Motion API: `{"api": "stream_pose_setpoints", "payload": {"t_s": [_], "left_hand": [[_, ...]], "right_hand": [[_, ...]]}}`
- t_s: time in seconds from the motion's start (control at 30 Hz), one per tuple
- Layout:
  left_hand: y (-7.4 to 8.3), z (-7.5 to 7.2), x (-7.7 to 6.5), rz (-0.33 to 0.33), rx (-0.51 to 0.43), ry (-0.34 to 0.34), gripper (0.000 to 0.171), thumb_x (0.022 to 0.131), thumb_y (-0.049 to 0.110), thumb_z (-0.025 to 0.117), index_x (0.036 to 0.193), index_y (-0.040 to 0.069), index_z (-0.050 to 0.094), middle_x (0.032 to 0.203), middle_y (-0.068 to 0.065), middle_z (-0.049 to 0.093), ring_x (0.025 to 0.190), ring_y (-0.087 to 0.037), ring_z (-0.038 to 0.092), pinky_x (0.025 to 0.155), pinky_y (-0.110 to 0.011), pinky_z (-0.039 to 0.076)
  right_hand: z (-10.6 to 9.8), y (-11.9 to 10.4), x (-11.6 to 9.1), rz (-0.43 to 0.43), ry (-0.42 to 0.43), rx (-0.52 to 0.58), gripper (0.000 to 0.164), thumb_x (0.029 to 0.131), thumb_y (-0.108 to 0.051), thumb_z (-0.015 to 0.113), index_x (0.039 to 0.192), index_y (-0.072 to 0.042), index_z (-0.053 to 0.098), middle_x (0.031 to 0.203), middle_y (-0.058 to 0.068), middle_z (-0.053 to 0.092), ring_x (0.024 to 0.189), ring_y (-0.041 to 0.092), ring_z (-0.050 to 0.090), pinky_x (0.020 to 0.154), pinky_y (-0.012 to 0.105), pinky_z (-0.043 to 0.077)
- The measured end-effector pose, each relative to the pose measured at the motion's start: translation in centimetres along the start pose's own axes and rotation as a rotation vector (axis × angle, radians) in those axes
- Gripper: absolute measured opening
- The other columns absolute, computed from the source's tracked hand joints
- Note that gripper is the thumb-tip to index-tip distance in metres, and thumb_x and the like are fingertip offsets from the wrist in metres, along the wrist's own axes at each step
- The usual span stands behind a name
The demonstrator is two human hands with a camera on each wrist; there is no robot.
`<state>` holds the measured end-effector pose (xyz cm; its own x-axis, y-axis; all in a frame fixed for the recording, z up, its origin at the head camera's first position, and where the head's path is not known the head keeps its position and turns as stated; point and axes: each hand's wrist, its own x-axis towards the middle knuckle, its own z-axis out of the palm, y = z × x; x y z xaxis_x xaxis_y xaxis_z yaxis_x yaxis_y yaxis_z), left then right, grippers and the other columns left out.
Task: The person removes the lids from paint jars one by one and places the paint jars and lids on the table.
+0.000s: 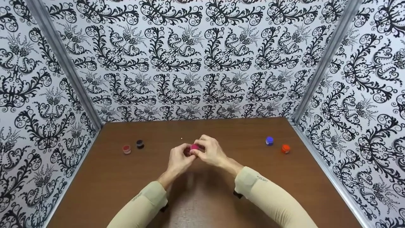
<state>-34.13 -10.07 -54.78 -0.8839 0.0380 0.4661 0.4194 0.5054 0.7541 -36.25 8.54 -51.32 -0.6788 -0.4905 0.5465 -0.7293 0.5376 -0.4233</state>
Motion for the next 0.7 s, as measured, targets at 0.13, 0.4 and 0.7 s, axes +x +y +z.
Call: {"api": "stream_pose_setpoints", "payload": {"t_s": [0.13, 0.4, 0.7], "left_hand": [[0.2, 0.2, 0.2, 0.011, -0.029, -0.002, 0.017, 0.085, 0.008, 0.087, 0.101, 0.004, 0.084, 0.086, -0.009, 0.083, 0.077, -0.016, 0.074, 0.071, -0.02, 0.057], [0.4, 0.6, 0.2, 0.071, -0.065, -0.009, 0.017, 0.084, 0.006, 0.088, 0.1, 0.003, 0.087, 0.085, -0.009, 0.084, 0.074, -0.009, 0.07, 0.069, -0.018, 0.056], [0.5, 0.5, 0.2, 0.136, -0.067, -0.045, 0.019, 0.085, 0.014, 0.096, 0.102, 0.006, 0.089, 0.087, -0.009, 0.085, 0.075, -0.028, 0.077, 0.068, -0.023, 0.058]], "right_hand": [[-0.5, 0.1, 0.0, -0.028, -0.009, -0.004, 0.019, 0.097, -0.023, 0.086, 0.106, -0.006, 0.083, 0.092, 0.011, 0.068, 0.082, 0.016, 0.058, 0.076, 0.03, 0.052], [-1.1, 0.3, -0.1, -0.075, -0.048, 0.017, 0.02, 0.097, -0.02, 0.085, 0.109, -0.004, 0.083, 0.097, 0.014, 0.07, 0.087, 0.024, 0.064, 0.081, 0.038, 0.057], [-1.8, 1.0, -0.3, -0.166, -0.078, 0.093, 0.023, 0.095, -0.014, 0.084, 0.113, -0.001, 0.082, 0.097, 0.016, 0.069, 0.088, 0.029, 0.068, 0.081, 0.039, 0.061]]}}
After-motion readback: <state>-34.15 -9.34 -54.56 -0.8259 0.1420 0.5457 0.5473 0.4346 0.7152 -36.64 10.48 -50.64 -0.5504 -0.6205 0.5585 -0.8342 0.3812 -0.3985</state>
